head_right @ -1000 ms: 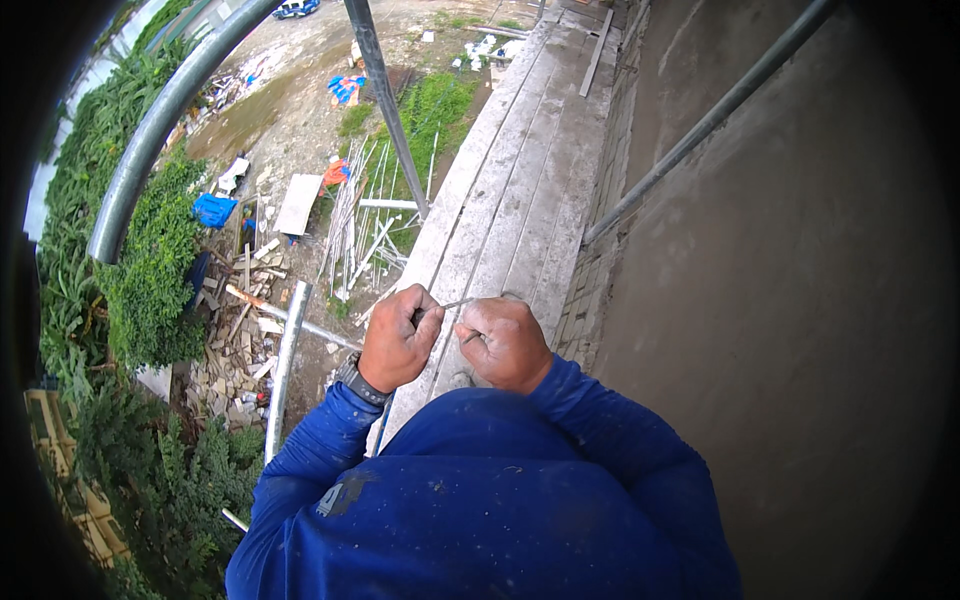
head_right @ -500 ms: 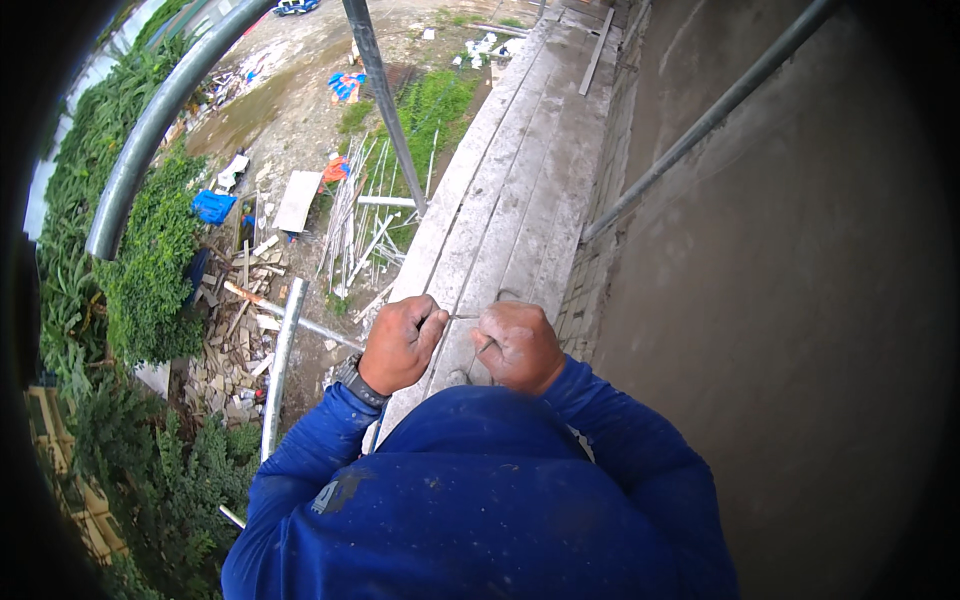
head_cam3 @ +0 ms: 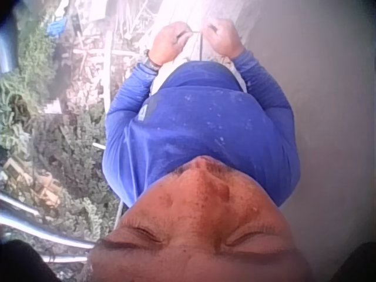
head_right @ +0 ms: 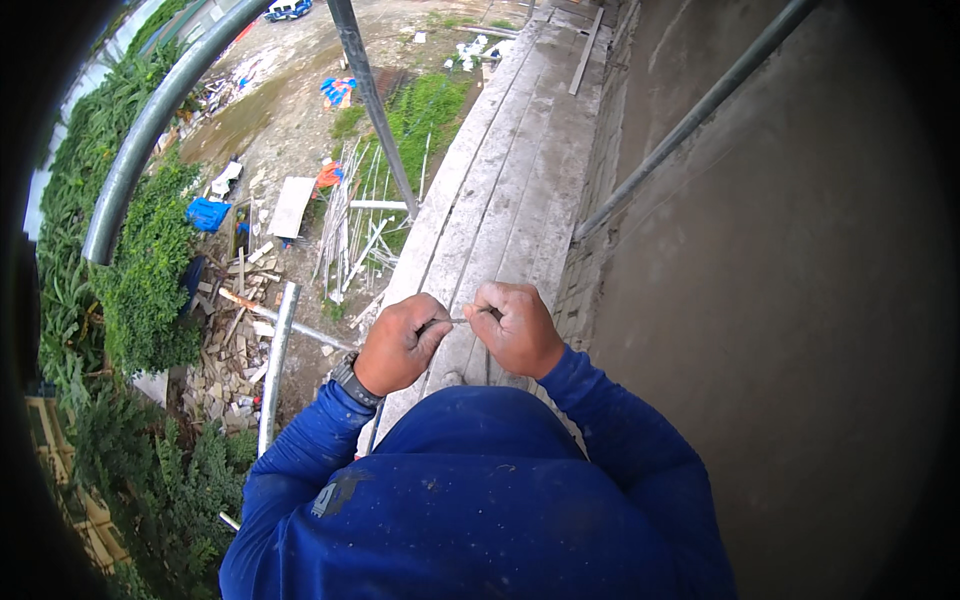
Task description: The person applies cement plaster to a vertical wall using a trowel and a long metal straightedge. They smooth the wet surface and then use a string line to check for levelness, adjusting the plaster as needed.
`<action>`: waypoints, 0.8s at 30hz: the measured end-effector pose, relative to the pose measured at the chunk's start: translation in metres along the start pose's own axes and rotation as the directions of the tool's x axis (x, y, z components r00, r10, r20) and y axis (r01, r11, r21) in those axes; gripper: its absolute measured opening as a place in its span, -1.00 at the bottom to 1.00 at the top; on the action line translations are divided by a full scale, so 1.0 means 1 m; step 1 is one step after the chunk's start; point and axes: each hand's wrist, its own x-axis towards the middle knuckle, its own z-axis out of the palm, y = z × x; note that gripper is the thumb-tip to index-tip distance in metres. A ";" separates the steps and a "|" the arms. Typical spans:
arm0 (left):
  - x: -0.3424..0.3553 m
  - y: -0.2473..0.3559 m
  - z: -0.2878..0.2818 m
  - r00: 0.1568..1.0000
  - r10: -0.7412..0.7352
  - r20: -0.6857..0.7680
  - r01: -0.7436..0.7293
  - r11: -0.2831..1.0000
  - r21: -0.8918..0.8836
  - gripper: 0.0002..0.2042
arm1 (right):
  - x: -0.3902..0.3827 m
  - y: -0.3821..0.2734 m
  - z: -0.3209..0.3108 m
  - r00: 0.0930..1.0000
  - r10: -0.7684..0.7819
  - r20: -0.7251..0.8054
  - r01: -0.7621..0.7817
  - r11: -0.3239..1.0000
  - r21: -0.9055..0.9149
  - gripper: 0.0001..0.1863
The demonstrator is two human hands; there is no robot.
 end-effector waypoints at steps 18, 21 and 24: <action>0.002 -0.004 -0.004 0.999 -0.011 -0.035 0.014 0.996 0.094 -0.83 | 0.004 0.001 0.003 0.989 -0.139 -0.056 0.136 0.989 -0.054 -0.75; 0.003 0.005 -0.010 0.982 -0.189 0.010 0.189 0.981 -0.044 -0.82 | -0.010 0.002 0.006 0.978 -0.201 -0.056 0.200 0.979 -0.022 -0.75; 0.000 0.002 -0.008 0.987 -0.160 0.001 0.160 0.987 -0.002 -0.81 | -0.014 0.000 0.004 0.979 -0.189 -0.070 0.189 0.982 -0.013 -0.75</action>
